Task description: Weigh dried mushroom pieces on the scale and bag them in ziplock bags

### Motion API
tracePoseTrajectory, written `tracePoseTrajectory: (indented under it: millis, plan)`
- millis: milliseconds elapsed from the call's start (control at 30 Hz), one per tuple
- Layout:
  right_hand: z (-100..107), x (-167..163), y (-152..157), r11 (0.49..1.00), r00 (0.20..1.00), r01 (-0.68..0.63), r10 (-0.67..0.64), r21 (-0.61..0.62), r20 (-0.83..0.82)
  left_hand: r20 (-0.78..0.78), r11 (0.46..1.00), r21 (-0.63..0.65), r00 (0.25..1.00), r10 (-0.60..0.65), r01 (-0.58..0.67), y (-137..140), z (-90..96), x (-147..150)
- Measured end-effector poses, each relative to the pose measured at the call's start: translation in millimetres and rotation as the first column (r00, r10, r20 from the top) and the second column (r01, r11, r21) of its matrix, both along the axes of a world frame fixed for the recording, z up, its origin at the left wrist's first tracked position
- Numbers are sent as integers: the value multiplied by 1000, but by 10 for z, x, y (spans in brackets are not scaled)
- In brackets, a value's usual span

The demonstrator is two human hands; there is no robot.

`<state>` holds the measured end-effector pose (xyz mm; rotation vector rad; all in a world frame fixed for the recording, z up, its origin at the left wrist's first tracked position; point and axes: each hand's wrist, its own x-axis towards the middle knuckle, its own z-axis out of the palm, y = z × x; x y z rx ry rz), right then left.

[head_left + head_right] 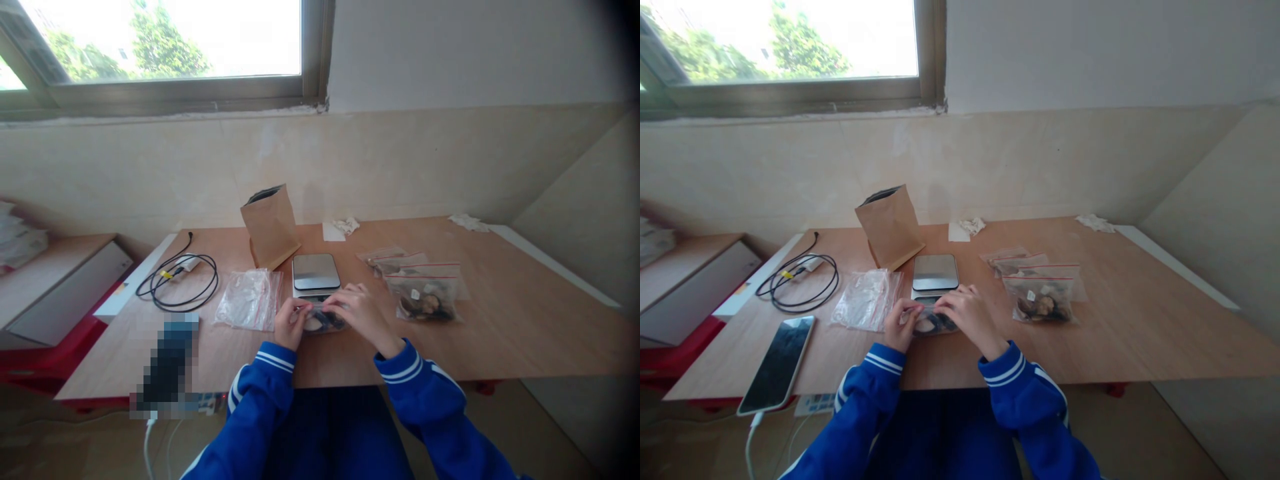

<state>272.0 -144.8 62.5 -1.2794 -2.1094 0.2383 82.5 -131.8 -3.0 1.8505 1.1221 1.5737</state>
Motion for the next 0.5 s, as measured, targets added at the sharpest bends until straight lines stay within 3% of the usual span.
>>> tracePoseTrajectory:
  millis: [167, 333, 500]
  plan:
    - [-56, 108, 0, 999, 999, 41, -41, 3, 22, 36, 999, 8, 999, 40, -40, 8, 44, -3]
    - [-65, 96, -18, 992, 993, 113, -114, 55, 8, 14, 999, 32, 1000, -7, 7, 15, 67, 5]
    - [-92, 131, -6, 995, 995, 95, -95, -7, 10, 45, 1000, 27, 999, -7, 5, 26, 63, 1]
